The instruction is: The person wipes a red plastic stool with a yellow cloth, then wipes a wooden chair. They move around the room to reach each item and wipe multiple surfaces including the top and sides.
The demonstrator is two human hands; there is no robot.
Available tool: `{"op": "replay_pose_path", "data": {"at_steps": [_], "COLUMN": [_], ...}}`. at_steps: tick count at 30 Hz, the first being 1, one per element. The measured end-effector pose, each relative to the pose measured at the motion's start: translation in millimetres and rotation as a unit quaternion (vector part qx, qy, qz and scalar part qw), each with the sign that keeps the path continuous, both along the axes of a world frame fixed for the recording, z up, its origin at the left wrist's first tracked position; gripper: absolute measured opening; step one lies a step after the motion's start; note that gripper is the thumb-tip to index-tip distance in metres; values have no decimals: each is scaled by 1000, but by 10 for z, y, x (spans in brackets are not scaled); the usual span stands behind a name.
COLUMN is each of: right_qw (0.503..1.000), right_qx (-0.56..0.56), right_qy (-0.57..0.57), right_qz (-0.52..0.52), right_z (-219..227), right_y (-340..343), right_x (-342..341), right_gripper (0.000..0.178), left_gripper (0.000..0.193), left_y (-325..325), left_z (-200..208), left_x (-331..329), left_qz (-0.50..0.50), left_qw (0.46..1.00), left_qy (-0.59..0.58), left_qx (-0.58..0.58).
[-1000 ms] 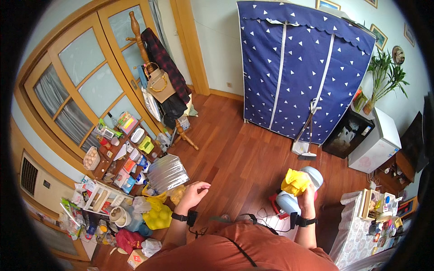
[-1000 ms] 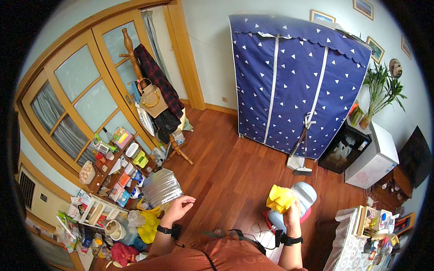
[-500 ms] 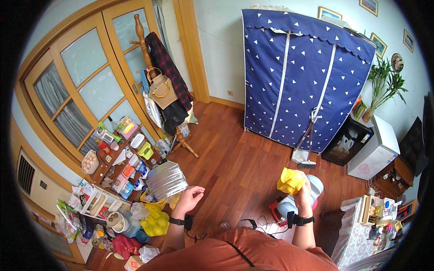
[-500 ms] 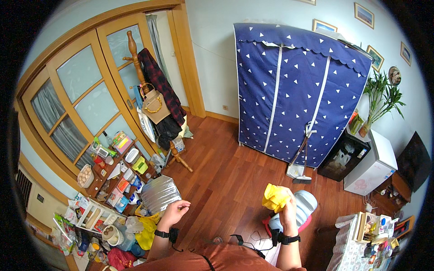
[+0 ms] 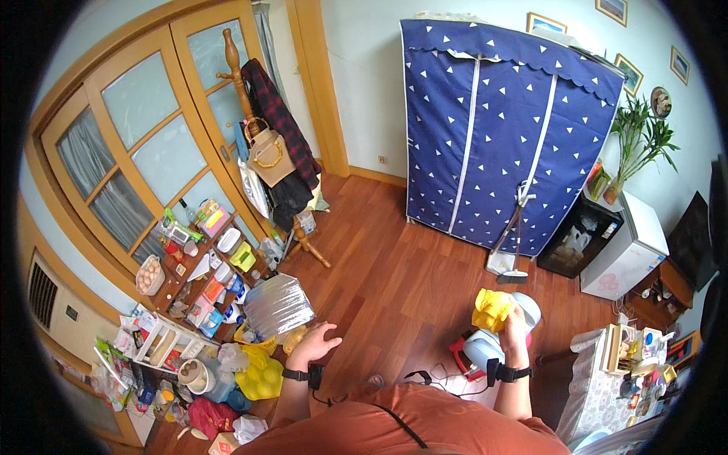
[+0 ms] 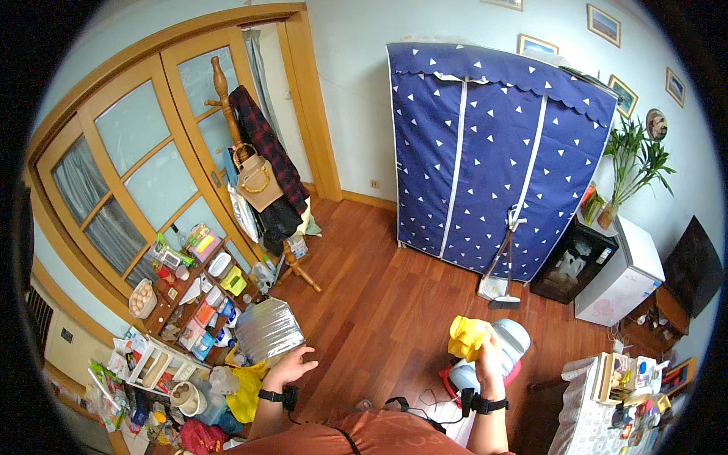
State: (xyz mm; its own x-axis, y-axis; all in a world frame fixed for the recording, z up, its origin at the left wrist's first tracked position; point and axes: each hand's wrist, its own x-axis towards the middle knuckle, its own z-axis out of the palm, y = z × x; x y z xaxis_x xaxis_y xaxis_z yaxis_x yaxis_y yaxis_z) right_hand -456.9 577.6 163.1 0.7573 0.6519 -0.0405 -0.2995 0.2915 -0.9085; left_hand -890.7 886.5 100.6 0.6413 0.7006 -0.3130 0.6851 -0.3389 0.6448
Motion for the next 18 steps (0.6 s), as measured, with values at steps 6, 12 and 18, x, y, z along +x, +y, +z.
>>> {"op": "replay_pose_path", "data": {"at_steps": [6, 12, 18], "right_qw": [1000, 1000, 999], "right_qx": [-14, -18, -24], "right_qy": [-13, -9, -10], "right_qz": [1, -16, -34], "right_z": [0, -56, -163], "right_y": [-97, -257, -348], "right_x": [-7, 3, 24], "right_gripper": [26, 27, 28], "left_gripper": [71, 73, 73], "left_y": [-15, -3, 38], "left_z": [91, 157, 100], "left_x": [140, 273, 324], "left_qz": [-62, -107, -116], "left_qw": [997, 991, 990], "left_qy": [41, 65, 70], "left_qx": [-33, -42, -45]}}
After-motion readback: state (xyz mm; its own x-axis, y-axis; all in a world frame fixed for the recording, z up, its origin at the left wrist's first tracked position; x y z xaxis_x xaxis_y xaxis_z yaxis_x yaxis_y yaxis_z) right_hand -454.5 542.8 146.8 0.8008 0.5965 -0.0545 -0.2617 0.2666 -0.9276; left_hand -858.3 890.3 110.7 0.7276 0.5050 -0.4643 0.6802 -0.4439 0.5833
